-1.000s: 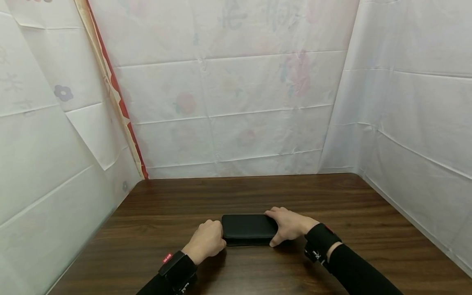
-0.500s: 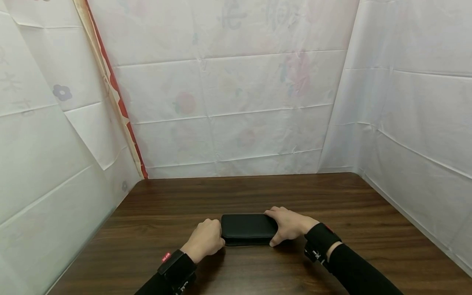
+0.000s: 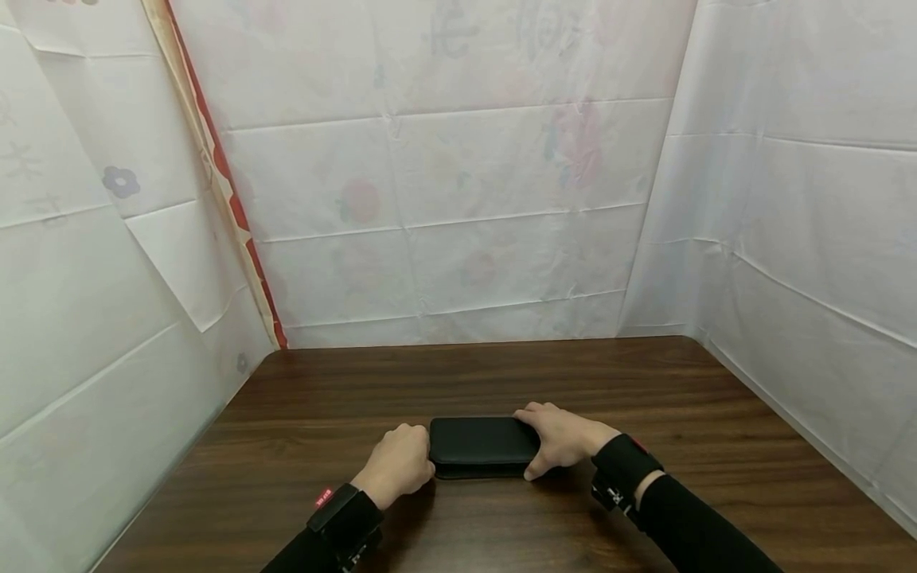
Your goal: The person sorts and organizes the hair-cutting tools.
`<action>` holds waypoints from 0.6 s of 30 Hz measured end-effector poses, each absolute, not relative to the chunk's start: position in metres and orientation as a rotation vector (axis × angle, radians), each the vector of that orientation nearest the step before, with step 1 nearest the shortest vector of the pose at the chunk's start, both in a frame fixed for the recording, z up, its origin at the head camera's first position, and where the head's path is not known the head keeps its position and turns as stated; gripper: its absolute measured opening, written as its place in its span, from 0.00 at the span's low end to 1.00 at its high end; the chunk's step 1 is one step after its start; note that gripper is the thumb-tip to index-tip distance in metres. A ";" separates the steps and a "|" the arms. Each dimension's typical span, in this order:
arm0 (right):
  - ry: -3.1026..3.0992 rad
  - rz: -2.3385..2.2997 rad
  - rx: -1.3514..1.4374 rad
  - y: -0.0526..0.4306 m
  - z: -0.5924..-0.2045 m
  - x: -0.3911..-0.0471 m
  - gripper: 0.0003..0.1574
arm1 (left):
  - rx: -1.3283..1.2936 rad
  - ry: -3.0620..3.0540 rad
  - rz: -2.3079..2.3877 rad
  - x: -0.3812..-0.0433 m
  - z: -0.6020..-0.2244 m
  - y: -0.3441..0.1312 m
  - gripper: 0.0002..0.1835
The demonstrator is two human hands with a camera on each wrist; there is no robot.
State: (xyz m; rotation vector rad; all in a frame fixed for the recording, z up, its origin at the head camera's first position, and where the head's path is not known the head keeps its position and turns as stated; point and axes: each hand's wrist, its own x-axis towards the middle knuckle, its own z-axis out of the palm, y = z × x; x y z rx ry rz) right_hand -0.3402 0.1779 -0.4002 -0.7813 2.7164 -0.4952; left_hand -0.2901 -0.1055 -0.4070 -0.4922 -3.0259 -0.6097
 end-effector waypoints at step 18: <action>2.720 -0.492 -0.773 0.177 -0.399 -0.339 0.59 | -0.491 -3.023 -0.631 -0.291 -0.409 -0.107 0.26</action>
